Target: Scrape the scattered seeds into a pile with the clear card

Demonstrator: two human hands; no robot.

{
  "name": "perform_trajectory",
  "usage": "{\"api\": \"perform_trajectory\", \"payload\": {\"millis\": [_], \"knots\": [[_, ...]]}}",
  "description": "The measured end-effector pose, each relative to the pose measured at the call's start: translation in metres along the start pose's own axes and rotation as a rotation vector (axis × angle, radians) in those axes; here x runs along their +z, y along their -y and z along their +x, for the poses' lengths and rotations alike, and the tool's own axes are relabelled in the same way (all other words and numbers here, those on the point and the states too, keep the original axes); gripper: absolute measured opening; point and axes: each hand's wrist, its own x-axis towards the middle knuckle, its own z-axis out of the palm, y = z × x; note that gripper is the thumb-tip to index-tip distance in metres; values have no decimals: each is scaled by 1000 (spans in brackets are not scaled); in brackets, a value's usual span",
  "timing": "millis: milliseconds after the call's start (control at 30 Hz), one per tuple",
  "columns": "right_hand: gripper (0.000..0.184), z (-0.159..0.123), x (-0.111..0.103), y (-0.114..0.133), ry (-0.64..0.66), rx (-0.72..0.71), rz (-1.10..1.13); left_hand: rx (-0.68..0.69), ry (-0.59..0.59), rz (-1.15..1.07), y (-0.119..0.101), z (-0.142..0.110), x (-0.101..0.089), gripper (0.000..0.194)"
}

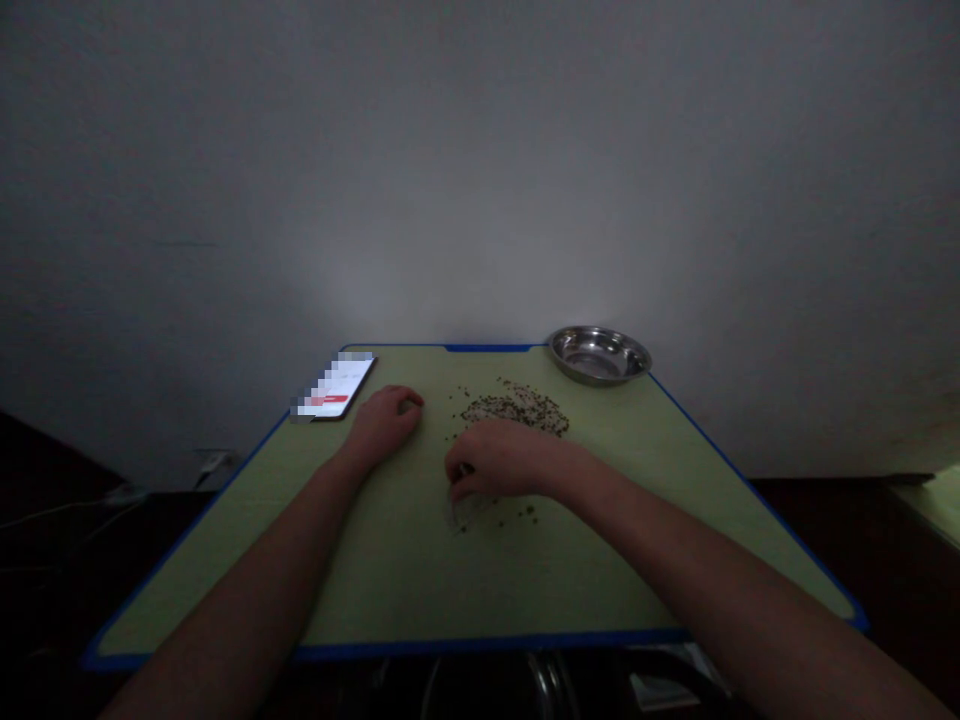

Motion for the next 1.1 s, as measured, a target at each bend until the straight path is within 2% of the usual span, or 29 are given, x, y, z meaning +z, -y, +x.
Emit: {"api": "perform_trajectory", "payload": {"millis": [167, 400, 533, 667, 800, 933, 1100], "knots": [[17, -16, 8, -4, -8, 107, 54, 7, -1, 2, 1, 1, 1, 28], [18, -24, 12, 8, -42, 158, 111, 9, 5, 10, 2, 2, -1, 30], [16, -36, 10, -4, -123, 267, 138, 11, 16, 16, 1, 2, -3, 30], [17, -61, 18, -21, -152, 407, 163, 14, 5, 14, 1, 2, -1, 30], [19, -74, 31, -20, -190, 507, 195, 15, 6, 10, 1, 2, 0, 30], [19, -64, 34, -4, -194, 498, 208, 7, 21, 26, 1, 3, -2, 31], [15, -44, 29, 12, -163, 383, 189, 12, 30, 25, 1, 2, -4, 31]]}}
